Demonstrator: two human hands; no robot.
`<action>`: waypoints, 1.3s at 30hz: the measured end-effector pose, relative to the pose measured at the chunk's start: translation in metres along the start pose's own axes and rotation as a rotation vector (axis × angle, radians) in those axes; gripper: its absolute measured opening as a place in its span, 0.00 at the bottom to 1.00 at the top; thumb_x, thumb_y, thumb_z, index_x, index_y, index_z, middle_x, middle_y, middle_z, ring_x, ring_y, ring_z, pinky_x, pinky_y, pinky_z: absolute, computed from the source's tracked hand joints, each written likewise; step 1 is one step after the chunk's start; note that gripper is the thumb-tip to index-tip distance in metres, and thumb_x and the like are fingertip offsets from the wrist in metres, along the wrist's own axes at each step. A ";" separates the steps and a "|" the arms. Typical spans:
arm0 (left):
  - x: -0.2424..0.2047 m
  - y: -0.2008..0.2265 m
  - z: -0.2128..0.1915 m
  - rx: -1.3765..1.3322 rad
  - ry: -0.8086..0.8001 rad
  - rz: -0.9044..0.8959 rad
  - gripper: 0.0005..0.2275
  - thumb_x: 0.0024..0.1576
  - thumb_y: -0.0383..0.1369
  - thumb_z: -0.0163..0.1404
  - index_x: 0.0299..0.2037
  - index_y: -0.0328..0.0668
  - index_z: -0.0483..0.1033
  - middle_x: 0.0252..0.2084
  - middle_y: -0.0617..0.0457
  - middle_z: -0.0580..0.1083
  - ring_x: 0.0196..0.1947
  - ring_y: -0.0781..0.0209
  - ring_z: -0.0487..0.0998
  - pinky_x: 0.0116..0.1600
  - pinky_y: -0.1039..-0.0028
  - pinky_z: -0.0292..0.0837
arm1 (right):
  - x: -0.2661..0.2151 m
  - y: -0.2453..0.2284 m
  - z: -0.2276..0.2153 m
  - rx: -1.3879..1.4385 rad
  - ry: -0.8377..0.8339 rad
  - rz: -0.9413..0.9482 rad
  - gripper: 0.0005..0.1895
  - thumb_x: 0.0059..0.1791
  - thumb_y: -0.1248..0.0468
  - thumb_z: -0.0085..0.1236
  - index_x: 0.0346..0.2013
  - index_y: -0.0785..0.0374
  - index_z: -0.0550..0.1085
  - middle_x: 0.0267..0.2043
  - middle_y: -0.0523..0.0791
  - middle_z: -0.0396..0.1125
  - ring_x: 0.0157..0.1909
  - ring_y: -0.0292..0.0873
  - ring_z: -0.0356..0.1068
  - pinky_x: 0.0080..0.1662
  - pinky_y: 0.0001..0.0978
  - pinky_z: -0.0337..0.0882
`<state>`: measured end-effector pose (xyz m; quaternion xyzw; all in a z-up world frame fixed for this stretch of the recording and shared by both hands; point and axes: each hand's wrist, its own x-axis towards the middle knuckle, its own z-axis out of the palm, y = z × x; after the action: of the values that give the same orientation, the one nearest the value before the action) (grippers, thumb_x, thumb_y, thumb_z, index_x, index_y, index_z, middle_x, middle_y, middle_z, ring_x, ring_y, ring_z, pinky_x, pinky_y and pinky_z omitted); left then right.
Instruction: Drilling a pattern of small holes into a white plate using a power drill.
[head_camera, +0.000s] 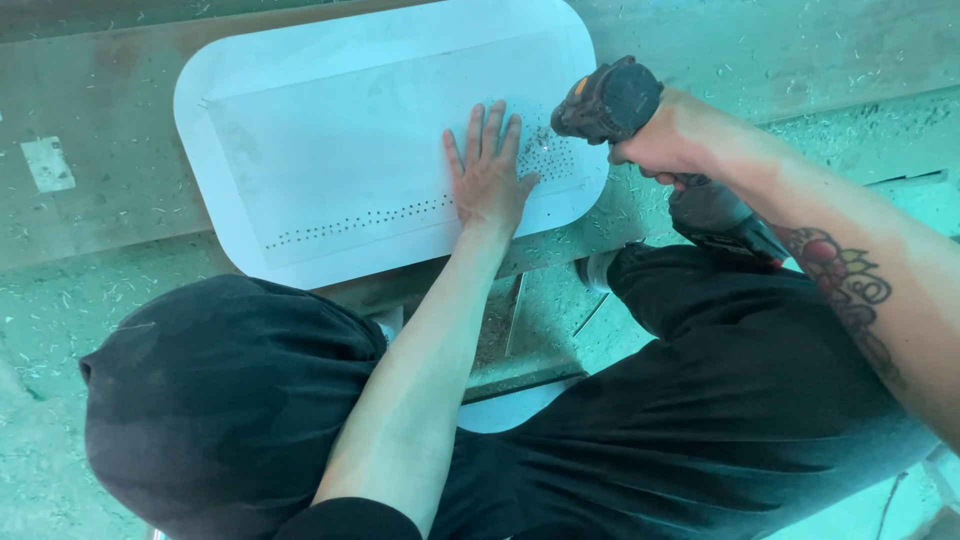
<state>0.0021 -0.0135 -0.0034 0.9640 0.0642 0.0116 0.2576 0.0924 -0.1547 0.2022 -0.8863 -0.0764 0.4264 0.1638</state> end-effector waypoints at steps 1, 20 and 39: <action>0.000 0.000 0.000 -0.004 0.013 0.002 0.37 0.50 0.45 0.63 0.71 0.53 0.62 0.76 0.57 0.53 0.78 0.56 0.43 0.77 0.46 0.28 | 0.001 -0.001 -0.001 -0.001 0.000 -0.002 0.27 0.47 0.63 0.63 0.61 0.52 0.71 0.19 0.49 0.65 0.15 0.45 0.60 0.19 0.38 0.60; 0.000 0.000 0.000 0.009 -0.009 -0.005 0.38 0.51 0.48 0.62 0.72 0.55 0.61 0.77 0.59 0.52 0.78 0.58 0.42 0.77 0.46 0.26 | -0.006 0.003 -0.003 0.133 0.085 -0.001 0.14 0.51 0.68 0.59 0.52 0.62 0.75 0.17 0.50 0.63 0.12 0.46 0.58 0.15 0.39 0.59; 0.001 -0.004 -0.007 0.101 -0.009 0.031 0.36 0.51 0.52 0.59 0.71 0.56 0.63 0.76 0.60 0.54 0.77 0.58 0.44 0.76 0.41 0.27 | -0.008 0.037 -0.020 0.219 0.013 0.070 0.09 0.50 0.64 0.63 0.40 0.67 0.78 0.19 0.48 0.62 0.17 0.43 0.58 0.20 0.35 0.60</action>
<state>0.0021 -0.0069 0.0006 0.9768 0.0487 0.0078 0.2085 0.1029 -0.1954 0.2061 -0.8680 0.0026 0.4318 0.2453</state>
